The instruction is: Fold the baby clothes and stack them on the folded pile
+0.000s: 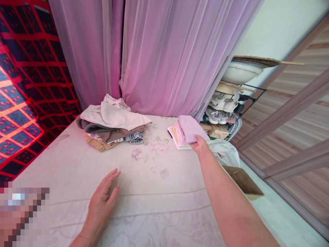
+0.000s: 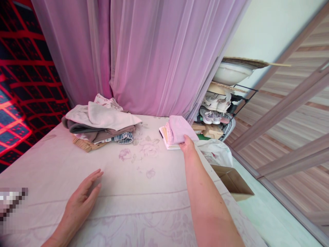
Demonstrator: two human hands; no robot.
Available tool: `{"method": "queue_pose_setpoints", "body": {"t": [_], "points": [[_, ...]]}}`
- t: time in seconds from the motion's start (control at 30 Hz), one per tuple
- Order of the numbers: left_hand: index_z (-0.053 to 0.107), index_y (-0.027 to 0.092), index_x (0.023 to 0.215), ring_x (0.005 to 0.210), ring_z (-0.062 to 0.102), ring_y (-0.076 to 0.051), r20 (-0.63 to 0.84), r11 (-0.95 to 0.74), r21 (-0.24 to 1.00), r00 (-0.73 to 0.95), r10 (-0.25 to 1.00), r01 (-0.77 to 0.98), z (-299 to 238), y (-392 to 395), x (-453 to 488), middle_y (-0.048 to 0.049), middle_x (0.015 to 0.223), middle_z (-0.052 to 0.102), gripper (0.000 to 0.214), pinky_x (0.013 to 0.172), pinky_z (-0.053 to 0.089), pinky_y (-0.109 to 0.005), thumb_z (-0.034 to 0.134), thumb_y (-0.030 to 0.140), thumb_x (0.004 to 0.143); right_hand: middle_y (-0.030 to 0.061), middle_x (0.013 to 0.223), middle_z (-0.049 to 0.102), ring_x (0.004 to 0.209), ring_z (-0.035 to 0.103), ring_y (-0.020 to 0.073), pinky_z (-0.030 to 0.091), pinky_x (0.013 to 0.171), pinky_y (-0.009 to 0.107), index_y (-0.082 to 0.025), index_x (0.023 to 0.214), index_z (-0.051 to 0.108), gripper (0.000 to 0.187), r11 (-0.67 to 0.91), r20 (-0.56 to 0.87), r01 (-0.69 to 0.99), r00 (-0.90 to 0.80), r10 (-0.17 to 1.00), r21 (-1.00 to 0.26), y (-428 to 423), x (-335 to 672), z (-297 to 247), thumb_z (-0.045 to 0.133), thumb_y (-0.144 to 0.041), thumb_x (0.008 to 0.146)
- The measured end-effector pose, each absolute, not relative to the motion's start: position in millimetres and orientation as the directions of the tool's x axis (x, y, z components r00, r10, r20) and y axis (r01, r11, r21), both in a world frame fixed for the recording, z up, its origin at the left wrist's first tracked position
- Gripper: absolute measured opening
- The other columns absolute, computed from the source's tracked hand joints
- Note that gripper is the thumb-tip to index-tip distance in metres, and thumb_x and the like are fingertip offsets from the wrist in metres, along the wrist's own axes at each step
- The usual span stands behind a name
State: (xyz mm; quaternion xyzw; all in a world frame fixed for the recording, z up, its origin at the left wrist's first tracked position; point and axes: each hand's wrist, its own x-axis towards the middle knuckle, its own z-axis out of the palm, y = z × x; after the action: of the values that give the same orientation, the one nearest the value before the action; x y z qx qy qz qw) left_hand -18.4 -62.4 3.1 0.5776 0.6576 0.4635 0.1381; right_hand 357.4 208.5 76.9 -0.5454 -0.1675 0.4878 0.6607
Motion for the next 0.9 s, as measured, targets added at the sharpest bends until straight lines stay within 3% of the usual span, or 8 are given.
{"method": "queue_pose_setpoints", "body": {"t": [0.17,0.33,0.5,0.57,0.67,0.8,0.9], "points": [[0.064,0.025,0.113,0.119,0.058,-0.025,0.349,-0.099,0.775,-0.293,0.89,0.624,3.4,-62.3,-17.9,-0.0065,0.132,0.06,0.039,0.095,0.051,-0.039,0.046,0.046,0.086,0.0021,0.067,0.064,0.06,0.064,0.016,0.055,0.058,0.03,-0.017,0.092,0.06,0.014,-0.264,-0.232,-0.038,0.609,0.759,-0.964,174.6,370.4,76.9,0.055,-0.029,0.086],[0.063,0.024,0.114,0.121,0.057,-0.024,0.338,-0.094,0.779,-0.289,0.895,0.62,4.4,-62.8,-18.3,-0.007,0.132,0.06,0.039,0.102,0.046,-0.041,0.046,0.045,0.086,0.011,0.081,0.068,0.087,0.062,0.025,0.049,0.073,0.033,-0.017,0.077,0.065,0.024,-0.237,0.125,0.436,0.654,0.746,-0.868,161.5,371.7,92.5,0.051,-0.035,0.084],[0.063,0.024,0.115,0.122,0.056,-0.024,0.353,-0.107,0.782,-0.293,0.889,0.614,1.6,-63.3,-19.1,-0.0072,0.132,0.06,0.039,0.105,0.044,-0.043,0.046,0.045,0.086,0.0108,0.105,0.069,0.108,0.055,0.0287,0.038,0.095,0.039,-0.018,0.095,0.07,0.032,-0.112,0.352,0.716,0.467,0.811,-0.69,197.6,355.2,124.5,0.049,-0.039,0.083],[0.063,0.025,0.115,0.122,0.056,-0.024,0.36,-0.108,0.782,-0.304,0.882,0.613,-1.2,-63.5,-19.3,-0.0067,0.131,0.061,0.038,0.105,0.044,-0.044,0.047,0.045,0.086,0.009,0.123,0.064,0.118,0.05,0.0285,0.033,0.102,0.043,-0.022,0.115,0.066,0.038,-0.02,0.418,0.875,0.251,0.873,-0.483,218.0,347.3,134.6,0.05,-0.036,0.083],[0.062,0.026,0.116,0.122,0.056,-0.024,0.371,-0.112,0.776,-0.306,0.877,0.621,-5.6,-64.6,-19.7,-0.0051,0.132,0.06,0.037,0.105,0.044,-0.043,0.047,0.044,0.087,0.0068,0.149,0.042,0.135,0.033,0.0332,0.026,0.107,0.056,-0.028,0.139,0.048,0.054,0.048,0.313,0.989,0.0,0.95,-0.143,243.5,338.0,138.8,0.045,-0.044,0.087],[0.061,0.029,0.119,0.121,0.057,-0.022,0.387,-0.107,0.753,-0.305,0.87,0.649,-7.5,-68.5,-20.4,-0.0035,0.132,0.06,0.036,0.104,0.046,-0.042,0.048,0.042,0.088,0.0022,0.159,0.022,0.141,0.024,0.0359,0.026,0.105,0.065,-0.037,0.148,0.03,0.062,-0.028,0.017,0.997,0.03,0.999,-0.074,266.8,332.9,120.2,0.03,-0.061,0.091],[0.061,0.03,0.12,0.121,0.057,-0.022,0.391,-0.101,0.735,-0.298,0.871,0.671,-6.1,-71.1,-19.6,-0.003,0.132,0.06,0.036,0.101,0.048,-0.04,0.048,0.04,0.088,0.0026,0.157,0.025,0.138,0.031,0.0342,0.027,0.106,0.063,-0.039,0.147,0.031,0.063,-0.006,0.021,1.0,0.007,1.0,-0.016,281.7,335.9,100.2,0.025,-0.065,0.09]]}}
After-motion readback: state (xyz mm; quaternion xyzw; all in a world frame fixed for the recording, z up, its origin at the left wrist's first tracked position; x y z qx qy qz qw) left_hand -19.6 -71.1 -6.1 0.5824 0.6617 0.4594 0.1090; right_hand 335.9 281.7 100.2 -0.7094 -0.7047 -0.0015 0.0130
